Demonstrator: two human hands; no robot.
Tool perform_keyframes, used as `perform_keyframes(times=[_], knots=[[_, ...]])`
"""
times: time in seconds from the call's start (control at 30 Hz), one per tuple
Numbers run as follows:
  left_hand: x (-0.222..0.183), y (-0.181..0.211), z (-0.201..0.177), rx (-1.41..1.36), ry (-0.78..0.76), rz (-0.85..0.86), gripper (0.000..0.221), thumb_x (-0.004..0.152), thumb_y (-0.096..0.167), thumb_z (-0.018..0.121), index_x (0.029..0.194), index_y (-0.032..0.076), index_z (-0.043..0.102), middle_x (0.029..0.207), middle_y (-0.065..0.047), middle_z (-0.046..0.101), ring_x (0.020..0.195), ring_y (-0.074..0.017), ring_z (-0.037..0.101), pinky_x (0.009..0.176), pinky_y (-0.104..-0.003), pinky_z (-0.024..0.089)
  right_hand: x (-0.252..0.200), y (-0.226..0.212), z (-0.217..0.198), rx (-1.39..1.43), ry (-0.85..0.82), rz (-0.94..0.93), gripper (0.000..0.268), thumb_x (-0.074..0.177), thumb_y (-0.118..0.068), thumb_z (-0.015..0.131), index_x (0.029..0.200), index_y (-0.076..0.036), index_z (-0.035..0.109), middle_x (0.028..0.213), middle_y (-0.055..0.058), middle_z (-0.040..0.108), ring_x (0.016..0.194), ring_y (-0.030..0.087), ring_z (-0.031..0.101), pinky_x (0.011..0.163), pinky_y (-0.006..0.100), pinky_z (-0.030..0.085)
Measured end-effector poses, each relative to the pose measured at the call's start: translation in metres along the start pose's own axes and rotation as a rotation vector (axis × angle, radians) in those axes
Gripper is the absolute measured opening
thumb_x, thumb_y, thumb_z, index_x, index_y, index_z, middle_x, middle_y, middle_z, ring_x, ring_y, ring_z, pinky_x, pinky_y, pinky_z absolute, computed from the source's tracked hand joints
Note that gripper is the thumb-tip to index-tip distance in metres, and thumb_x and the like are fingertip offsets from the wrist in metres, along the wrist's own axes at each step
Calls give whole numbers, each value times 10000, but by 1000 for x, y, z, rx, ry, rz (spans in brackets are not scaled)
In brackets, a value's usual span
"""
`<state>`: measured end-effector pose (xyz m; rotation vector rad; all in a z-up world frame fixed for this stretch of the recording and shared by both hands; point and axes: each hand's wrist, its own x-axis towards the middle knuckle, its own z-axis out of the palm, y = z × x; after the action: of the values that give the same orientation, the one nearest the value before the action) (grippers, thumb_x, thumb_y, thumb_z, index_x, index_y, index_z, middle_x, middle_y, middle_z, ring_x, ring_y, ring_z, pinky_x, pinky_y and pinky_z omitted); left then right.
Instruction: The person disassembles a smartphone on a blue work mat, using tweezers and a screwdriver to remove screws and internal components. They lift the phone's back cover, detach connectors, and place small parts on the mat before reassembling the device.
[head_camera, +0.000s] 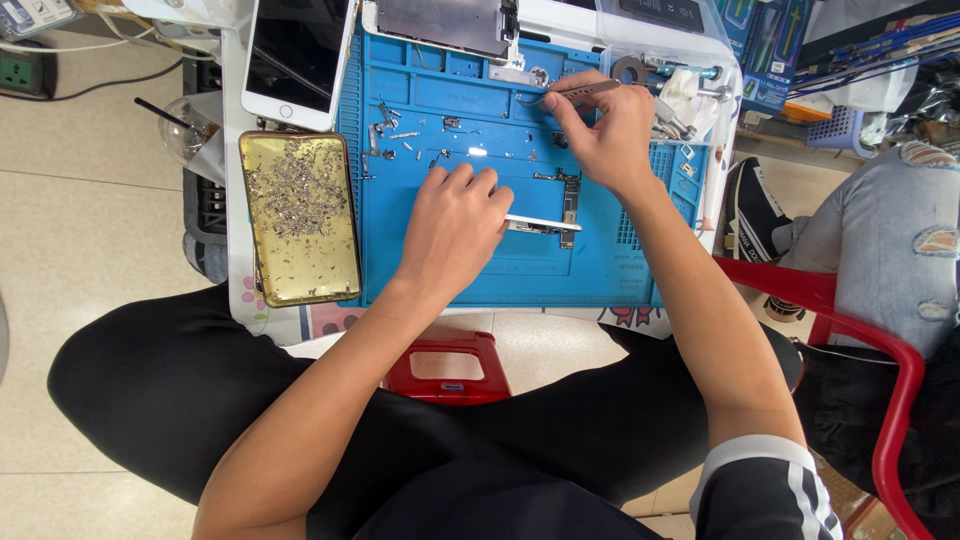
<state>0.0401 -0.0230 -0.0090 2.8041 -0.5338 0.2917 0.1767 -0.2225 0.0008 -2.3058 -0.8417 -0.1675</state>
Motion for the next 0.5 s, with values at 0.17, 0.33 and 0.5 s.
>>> perform_keyframes(times=[0.17, 0.33, 0.5], knots=[[1, 0, 0, -7, -3, -2, 193, 861, 333, 886, 873, 182, 766, 906, -14, 720, 855, -226, 660, 770, -396, 534, -1, 2, -2, 15, -11, 2, 238, 1077, -145, 720, 908, -16, 828, 1042, 78, 810, 755, 198, 711, 632, 321, 546], [0, 0, 0, -19, -11, -5, 205, 868, 347, 877, 923, 174, 782, 955, -32, 739, 894, -243, 679, 820, -428, 555, 0, 1, 0, 5, 15, 6, 210, 1055, -131, 734, 898, -32, 831, 1038, 53, 809, 730, 178, 699, 619, 303, 528], [-1, 0, 1, -2, -5, -1, 199, 871, 346, 876, 912, 175, 782, 952, -32, 740, 888, -243, 680, 826, -430, 558, -1, 4, 3, -4, 8, 20, 242, 1056, -169, 747, 874, -35, 832, 1055, 43, 814, 689, 163, 693, 599, 310, 510]])
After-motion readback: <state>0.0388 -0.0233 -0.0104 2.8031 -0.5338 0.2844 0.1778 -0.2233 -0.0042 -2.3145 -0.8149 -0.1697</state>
